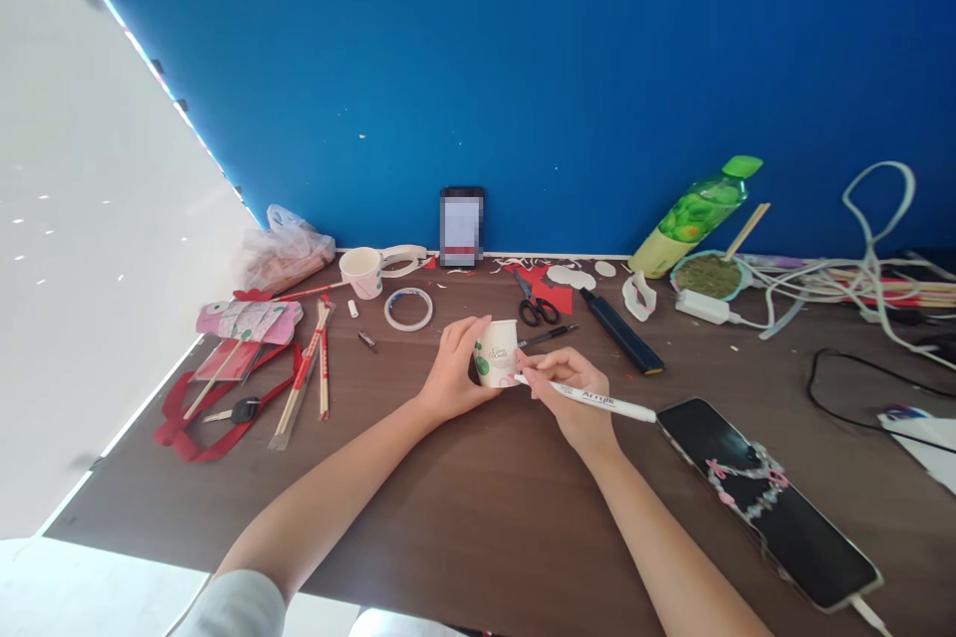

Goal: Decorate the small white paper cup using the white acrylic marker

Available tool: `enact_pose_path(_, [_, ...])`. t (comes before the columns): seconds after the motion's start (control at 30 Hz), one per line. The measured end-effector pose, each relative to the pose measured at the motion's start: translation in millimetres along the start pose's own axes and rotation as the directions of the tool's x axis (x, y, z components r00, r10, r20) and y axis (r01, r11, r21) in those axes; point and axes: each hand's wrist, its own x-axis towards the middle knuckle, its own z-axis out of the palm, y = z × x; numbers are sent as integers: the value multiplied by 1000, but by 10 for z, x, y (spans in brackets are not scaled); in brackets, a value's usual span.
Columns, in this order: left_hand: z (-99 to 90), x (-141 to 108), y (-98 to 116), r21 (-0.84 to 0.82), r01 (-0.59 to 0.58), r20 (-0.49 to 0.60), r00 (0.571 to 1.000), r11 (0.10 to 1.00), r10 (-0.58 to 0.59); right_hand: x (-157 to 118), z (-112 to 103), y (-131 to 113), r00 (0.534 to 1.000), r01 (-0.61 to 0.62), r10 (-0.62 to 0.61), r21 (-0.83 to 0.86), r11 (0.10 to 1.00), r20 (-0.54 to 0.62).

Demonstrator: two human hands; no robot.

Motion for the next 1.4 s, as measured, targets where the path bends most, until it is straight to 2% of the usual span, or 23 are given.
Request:
enact_pose_path(0.1, [1,2,-5,-12,22,-8,1000,1000,-22,26,-50,45,995,72,-71,-14,997,69])
enact_pose_path(0.4, [-8,4,21,-20,59,-1,998,998,-59,33,5,50,985,169,-169,4,986,45])
enact_pose_path(1.4, [-8,3,16,-9,23,-4,1000,1000,-23,32,-1,131,981,184,-185,17,983,59])
